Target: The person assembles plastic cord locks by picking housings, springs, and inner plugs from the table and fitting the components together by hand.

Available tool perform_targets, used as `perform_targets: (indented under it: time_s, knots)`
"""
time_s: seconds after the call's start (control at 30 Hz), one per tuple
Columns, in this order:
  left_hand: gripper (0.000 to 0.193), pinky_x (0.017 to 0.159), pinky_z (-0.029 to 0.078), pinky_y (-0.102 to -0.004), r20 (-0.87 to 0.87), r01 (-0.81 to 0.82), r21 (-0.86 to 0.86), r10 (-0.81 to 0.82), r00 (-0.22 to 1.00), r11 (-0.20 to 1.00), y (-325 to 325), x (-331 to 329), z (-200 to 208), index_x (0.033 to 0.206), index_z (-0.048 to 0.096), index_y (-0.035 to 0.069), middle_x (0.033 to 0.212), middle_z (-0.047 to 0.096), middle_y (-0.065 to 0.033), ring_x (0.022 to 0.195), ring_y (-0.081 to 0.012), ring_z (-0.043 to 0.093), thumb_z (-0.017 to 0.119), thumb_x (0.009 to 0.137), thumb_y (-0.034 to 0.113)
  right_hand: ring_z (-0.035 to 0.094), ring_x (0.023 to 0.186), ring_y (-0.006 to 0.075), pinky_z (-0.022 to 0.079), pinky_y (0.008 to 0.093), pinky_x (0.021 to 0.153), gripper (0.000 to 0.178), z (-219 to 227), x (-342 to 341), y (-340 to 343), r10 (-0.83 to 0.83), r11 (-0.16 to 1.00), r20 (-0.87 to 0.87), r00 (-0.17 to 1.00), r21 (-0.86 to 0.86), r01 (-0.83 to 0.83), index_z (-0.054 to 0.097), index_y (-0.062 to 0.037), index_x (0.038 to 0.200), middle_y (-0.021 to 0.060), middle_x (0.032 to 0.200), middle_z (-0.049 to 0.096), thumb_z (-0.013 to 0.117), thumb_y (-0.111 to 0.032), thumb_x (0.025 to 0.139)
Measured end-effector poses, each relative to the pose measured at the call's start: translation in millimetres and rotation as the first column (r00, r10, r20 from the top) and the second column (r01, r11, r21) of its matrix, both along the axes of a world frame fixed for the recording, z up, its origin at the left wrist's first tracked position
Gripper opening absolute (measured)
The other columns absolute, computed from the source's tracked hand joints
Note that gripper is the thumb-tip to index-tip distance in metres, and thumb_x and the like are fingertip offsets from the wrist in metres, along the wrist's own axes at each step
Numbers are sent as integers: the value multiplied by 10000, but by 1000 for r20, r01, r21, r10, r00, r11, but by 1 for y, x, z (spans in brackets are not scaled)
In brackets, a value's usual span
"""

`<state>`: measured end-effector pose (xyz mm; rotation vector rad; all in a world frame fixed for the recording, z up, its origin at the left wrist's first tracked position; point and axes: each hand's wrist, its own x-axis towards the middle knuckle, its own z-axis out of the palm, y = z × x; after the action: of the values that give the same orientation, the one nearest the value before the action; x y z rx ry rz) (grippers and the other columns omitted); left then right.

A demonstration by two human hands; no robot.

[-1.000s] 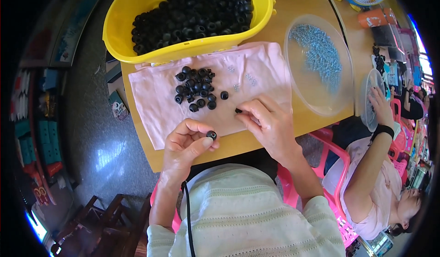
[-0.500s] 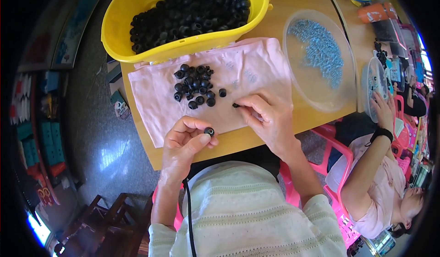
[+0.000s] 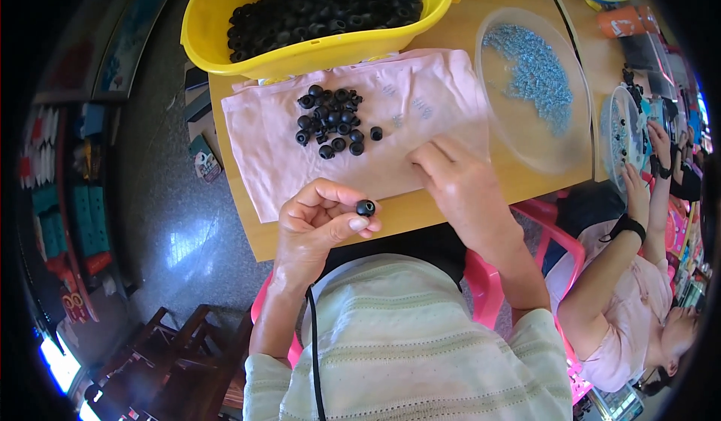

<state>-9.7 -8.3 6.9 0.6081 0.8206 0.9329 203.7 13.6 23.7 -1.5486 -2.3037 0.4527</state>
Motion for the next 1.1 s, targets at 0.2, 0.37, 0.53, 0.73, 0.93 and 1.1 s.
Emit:
perform_targets:
  time_s: [0.2, 0.37, 0.53, 0.73, 0.93, 1.1]
  knots:
    - [211, 676, 564, -319, 192, 56, -96, -37, 981, 994, -1, -1, 6, 952, 562, -23, 895, 657, -170, 764, -217, 671, 692, 796, 31, 590, 765, 135, 452, 235, 628, 115, 19, -2, -12, -248, 930, -714, 655, -365, -46, 674, -7, 860, 68, 872, 612, 687, 34, 753]
    - [218, 667, 561, -323, 253, 59, -102, -31, 967, 993, -1, 5, 10, 946, 562, -23, 872, 655, -170, 756, -227, 672, 701, 797, 55, 598, 733, 92, 480, 203, 585, 173, 27, -15, -13, -239, 929, -902, 359, -320, -186, 697, -8, 892, 60, 873, 615, 713, 54, 731]
    - [192, 668, 559, -317, 242, 86, -76, -65, 968, 993, -2, 9, 11, 950, 564, -18, 866, 654, -164, 754, -233, 672, 682, 811, 43, 606, 746, 102, 489, 198, 607, 191, 27, -11, -14, -153, 943, -881, 448, -266, -200, 695, -3, 913, 69, 886, 606, 709, 63, 734]
    - [181, 689, 550, -316, 262, 119, -104, -89, 961, 987, -4, 8, 15, 955, 571, -8, 851, 651, -153, 758, -218, 668, 676, 815, 36, 606, 748, 100, 484, 197, 603, 186, 24, -14, -16, -114, 951, -883, 455, -230, -207, 693, -6, 922, 65, 887, 601, 706, 53, 746]
    - [153, 746, 537, -310, 361, 163, -228, -72, 930, 960, -1, 11, 15, 944, 581, 4, 896, 650, -135, 812, -200, 659, 666, 818, 23, 618, 741, 91, 468, 179, 576, 158, 28, -11, -20, -361, 855, -880, 308, -444, -266, 670, -1, 944, 56, 884, 603, 686, 15, 787]
    - [139, 785, 533, -324, 314, 175, -201, -106, 944, 964, 6, 13, 16, 931, 592, 20, 940, 646, -116, 846, -199, 652, 669, 816, 28, 597, 727, 69, 454, 179, 550, 170, 23, -8, -19, -462, 798, -857, 228, -514, -314, 647, -9, 983, 53, 888, 598, 667, -12, 814]
